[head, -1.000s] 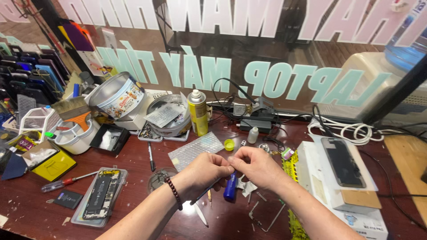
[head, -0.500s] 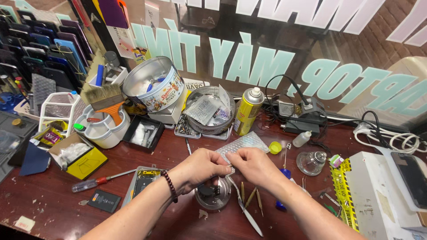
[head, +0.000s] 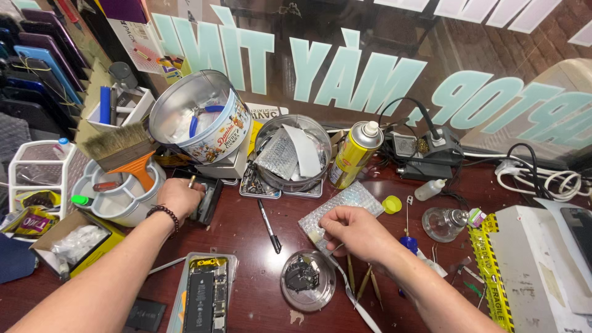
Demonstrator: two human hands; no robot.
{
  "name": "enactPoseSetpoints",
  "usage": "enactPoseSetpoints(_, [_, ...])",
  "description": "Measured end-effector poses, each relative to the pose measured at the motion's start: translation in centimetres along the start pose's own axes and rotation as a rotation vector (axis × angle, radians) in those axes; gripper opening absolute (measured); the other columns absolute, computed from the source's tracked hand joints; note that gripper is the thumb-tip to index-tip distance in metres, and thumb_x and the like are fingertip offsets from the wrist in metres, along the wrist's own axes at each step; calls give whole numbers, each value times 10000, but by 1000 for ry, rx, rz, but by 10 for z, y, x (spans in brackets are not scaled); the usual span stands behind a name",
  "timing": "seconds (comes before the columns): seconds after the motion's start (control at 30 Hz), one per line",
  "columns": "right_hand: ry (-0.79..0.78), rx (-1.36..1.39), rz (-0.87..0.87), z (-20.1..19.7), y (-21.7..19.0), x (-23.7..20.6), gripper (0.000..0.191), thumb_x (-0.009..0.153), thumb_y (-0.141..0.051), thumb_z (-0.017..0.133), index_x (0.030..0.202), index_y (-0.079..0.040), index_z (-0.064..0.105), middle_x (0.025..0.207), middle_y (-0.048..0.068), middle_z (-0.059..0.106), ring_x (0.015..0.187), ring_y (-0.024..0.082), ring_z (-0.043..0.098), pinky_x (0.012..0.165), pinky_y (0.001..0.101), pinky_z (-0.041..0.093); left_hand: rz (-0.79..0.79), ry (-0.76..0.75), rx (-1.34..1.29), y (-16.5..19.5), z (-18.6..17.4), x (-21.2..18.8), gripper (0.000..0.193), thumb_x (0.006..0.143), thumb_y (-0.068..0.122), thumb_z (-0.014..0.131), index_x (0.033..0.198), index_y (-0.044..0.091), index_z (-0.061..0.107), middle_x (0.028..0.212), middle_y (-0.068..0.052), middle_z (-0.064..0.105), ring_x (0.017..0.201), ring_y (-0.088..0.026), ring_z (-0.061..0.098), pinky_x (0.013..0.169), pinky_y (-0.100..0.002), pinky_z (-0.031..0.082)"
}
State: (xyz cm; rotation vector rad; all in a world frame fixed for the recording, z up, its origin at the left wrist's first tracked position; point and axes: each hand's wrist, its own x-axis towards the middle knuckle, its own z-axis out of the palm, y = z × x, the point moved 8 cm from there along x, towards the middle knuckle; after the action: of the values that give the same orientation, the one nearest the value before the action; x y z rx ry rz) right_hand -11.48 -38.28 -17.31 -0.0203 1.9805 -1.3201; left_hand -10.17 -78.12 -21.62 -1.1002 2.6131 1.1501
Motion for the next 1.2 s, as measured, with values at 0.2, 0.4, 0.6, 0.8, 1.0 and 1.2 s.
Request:
enactPoseSetpoints(0.2, [31,-7,28,-11,-5,10,199,970,-241,652,1008,-54,710,813,-5,675,681,85,650,607,255,573,143,21,447,30,14,-10,274,854,227,741,1098,108,782,1137,-220,723,1071,-396,693,911,-481,564])
enactPoseSetpoints(0.4, [25,4,17,-10,-4,8,185,962,-228,649,1013,-60,707,824,-6,685,693,85,665,617,257,588,153,-57,477,28,18,-14,291,864,287,743,1115,145,787,1108,-203,747,1057,-382,710,930,-465,567])
enactPoseSetpoints(0.6, [17,0,-2,-4,-5,-1,192,969,-233,651,1004,-53,708,820,-7,680,684,83,658,616,254,579,191,-78,437,16,30,-8,309,793,223,794,1090,134,793,1065,-179,765,1019,-344,734,920,-421,576])
enactPoseSetpoints(0.8, [32,-2,-4,-14,-6,-11,188,966,-222,645,1010,-51,710,836,2,683,698,89,662,626,269,590,182,-19,404,11,-3,-3,232,824,272,786,1036,191,834,1002,-152,787,946,-325,750,890,-428,578])
enactPoseSetpoints(1.0, [35,40,16,-6,-15,-6,200,973,-221,642,1037,-43,710,853,14,692,710,91,652,634,261,578,146,-65,633,5,-16,-10,236,848,340,789,1029,195,833,1014,-149,788,952,-327,750,897,-420,583])
enactPoseSetpoints(1.2, [23,45,15,3,-23,-3,196,976,-215,644,1041,-42,709,864,14,688,707,88,654,634,257,581,155,-51,626,4,-14,-23,448,753,383,870,1108,124,780,1110,-171,742,1053,-352,707,914,-447,565])
